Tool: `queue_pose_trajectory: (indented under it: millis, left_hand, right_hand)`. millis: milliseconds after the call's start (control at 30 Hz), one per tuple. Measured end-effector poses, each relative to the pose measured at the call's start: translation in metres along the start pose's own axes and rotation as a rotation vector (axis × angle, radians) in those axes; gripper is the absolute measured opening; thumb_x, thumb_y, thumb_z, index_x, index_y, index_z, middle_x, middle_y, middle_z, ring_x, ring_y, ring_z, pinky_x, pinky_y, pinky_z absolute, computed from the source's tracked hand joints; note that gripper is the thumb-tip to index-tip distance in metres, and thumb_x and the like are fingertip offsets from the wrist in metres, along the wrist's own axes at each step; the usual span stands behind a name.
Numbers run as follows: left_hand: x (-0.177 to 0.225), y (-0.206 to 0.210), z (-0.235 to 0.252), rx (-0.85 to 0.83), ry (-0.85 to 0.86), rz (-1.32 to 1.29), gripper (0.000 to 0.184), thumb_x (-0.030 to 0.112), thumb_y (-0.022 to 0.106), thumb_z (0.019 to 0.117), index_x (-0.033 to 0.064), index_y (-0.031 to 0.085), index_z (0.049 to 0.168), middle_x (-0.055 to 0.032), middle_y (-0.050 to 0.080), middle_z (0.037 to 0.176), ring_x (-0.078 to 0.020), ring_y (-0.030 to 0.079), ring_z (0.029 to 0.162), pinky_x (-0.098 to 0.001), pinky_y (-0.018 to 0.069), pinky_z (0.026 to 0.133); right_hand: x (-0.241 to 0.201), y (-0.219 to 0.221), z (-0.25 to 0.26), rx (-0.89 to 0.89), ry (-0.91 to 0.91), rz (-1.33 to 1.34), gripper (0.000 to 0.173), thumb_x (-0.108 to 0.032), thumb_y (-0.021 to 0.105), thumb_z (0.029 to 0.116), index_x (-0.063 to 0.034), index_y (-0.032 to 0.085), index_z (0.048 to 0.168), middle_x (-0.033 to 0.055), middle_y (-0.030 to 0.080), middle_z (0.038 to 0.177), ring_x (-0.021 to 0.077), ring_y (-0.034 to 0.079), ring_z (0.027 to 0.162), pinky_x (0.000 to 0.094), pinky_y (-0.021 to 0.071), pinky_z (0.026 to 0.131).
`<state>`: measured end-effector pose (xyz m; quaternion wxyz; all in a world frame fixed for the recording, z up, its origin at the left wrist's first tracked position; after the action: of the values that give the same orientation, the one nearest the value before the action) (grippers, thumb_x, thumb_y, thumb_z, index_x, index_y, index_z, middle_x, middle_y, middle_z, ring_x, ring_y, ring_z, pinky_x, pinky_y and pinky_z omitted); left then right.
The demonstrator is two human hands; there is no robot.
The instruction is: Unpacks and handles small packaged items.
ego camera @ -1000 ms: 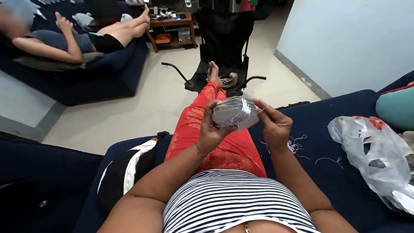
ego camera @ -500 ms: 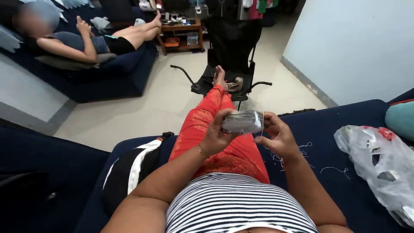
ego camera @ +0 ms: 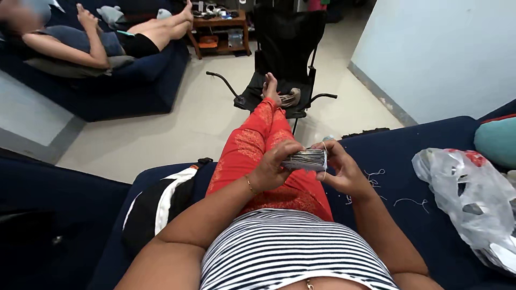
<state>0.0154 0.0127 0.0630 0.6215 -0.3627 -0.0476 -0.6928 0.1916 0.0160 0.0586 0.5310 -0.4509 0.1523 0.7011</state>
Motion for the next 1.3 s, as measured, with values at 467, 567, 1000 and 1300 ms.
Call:
queue_pose_trajectory:
  millis: [467,567,1000,1300]
  left_hand:
    - [-0.006,0.019,-0.004,-0.273,-0.069,0.292,0.041,-0.008,0.067,0.0859,0.0041,0.068,0.125,-0.014,0.067,0.119,-0.0239,0.064,0.114,-0.0404,0.0535,0.101]
    - [-0.006,0.026,-0.006,-0.336,-0.076,0.336,0.046,-0.01,0.065,0.0853,0.0067,0.068,0.127,-0.0143,0.068,0.117,-0.0272,0.065,0.112,-0.044,0.0535,0.099]
    - [-0.024,0.056,-0.013,-0.733,-0.333,0.524,0.054,-0.014,0.062,0.0857,0.0061,0.056,0.136,-0.0174,0.064,0.122,-0.0372,0.061,0.117,-0.053,0.0496,0.101]
    - [-0.041,0.06,-0.022,-0.738,-0.504,0.431,0.047,-0.009,0.067,0.0852,-0.0017,0.054,0.129,-0.0195,0.064,0.119,-0.035,0.063,0.116,-0.0508,0.0497,0.103]
  right_hand:
    - [0.024,0.004,-0.017,-0.028,0.054,-0.14,0.058,-0.047,0.071,0.0933,-0.0002,0.058,0.126,0.0064,0.066,0.12,0.0099,0.064,0.113,0.0315,0.0554,0.099]
    - [0.027,0.009,-0.019,-0.056,0.059,-0.219,0.055,-0.045,0.071,0.0931,0.0012,0.063,0.123,0.0089,0.067,0.118,0.011,0.063,0.113,0.032,0.0542,0.1]
    - [0.061,0.022,-0.033,-0.143,0.254,-0.325,0.058,-0.05,0.067,0.0945,0.0001,0.062,0.124,0.0113,0.07,0.111,0.0151,0.067,0.105,0.0361,0.0551,0.095]
    - [0.071,0.03,-0.026,-0.287,0.542,-0.544,0.043,-0.039,0.063,0.0955,-0.0053,0.061,0.121,0.0131,0.069,0.103,0.0269,0.068,0.1,0.0494,0.054,0.09]
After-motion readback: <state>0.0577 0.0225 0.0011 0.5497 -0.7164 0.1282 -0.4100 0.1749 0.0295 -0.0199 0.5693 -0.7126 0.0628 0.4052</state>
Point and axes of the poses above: each hand's wrist, its own z-axis towards the middle knuckle, its own y-axis out of the palm, x = y × z, the point moved 7 cm from there along z, towards the middle knuckle
